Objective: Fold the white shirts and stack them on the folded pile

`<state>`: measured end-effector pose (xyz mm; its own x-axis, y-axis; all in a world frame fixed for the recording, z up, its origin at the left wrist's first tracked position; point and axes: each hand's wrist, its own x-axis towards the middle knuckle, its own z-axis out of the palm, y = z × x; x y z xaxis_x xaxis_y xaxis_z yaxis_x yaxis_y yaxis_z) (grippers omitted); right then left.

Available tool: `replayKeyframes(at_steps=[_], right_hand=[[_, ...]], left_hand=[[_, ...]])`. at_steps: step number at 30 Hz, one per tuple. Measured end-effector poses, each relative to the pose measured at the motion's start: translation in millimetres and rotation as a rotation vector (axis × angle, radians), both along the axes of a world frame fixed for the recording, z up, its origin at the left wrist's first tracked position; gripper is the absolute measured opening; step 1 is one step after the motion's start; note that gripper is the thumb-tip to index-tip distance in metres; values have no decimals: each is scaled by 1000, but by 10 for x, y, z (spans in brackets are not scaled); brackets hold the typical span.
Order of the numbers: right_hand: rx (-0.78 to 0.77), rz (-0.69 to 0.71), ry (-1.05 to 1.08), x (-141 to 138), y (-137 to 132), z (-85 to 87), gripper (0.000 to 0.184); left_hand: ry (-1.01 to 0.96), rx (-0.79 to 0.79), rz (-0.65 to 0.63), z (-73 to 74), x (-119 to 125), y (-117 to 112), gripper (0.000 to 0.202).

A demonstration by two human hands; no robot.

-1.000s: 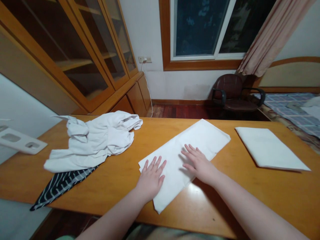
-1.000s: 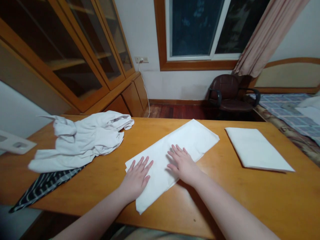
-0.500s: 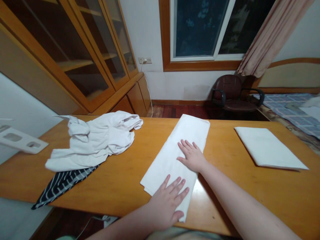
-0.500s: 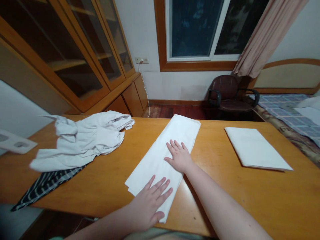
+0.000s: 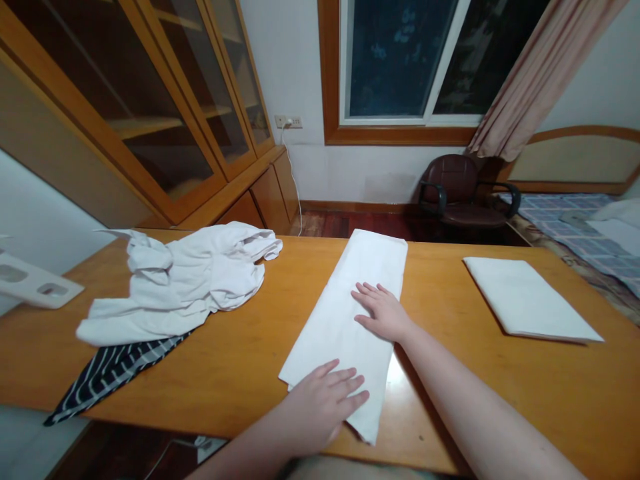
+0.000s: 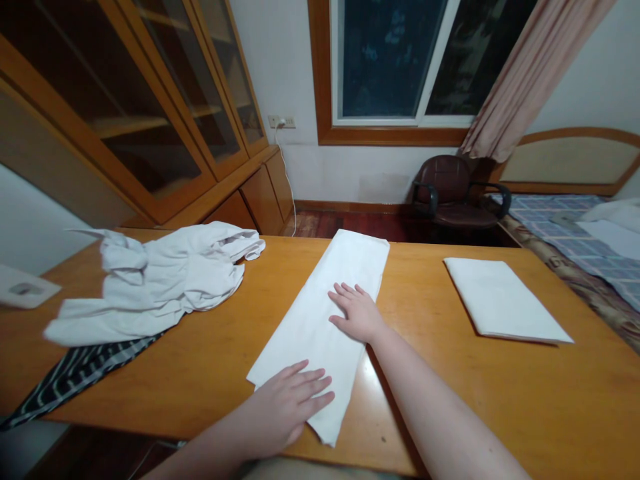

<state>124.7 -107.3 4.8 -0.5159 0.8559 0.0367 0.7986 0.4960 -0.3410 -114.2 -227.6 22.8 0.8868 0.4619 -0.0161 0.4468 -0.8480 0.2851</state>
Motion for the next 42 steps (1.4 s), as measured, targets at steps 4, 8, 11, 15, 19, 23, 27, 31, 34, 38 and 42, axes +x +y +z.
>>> replayKeyframes(at_steps=[4, 8, 11, 15, 19, 23, 27, 31, 34, 38, 42], right_hand=[[-16, -3, 17, -4, 10, 6, 63], [-19, 3, 51, 16, 25, 0, 61], [-18, 27, 89, 44, 32, -3, 53], [-29, 64, 158, 71, 42, -26, 41], [-150, -42, 461, 125, 60, -120, 48], [-298, -292, 927, 246, 57, -170, 70], [-309, -349, 960, 283, 31, -92, 61], [-307, -515, 849, 210, 33, -73, 31], [-306, -626, 937, 170, 45, -98, 22], [-256, -798, 1053, 165, 40, -57, 16], [-254, -816, 1088, 231, 54, -41, 15]], left_hand=[[23, 158, 235, -61, -228, 74, 53], [-70, 235, 396, -25, -367, 166, 42], [-180, 271, 437, 154, -364, 274, 38], [-254, 286, 551, 459, -227, 660, 32], [-291, 225, 714, 417, 23, 1224, 23], [-350, 108, 819, -37, 224, 1562, 39], [-431, -1, 853, -330, 228, 1621, 52], [-761, -240, 904, -331, 145, 1637, 56], [-1043, -597, 833, -318, 119, 1662, 64], [-985, -857, 701, -322, 119, 1660, 82], [-775, -677, 683, -274, 97, 1617, 89]])
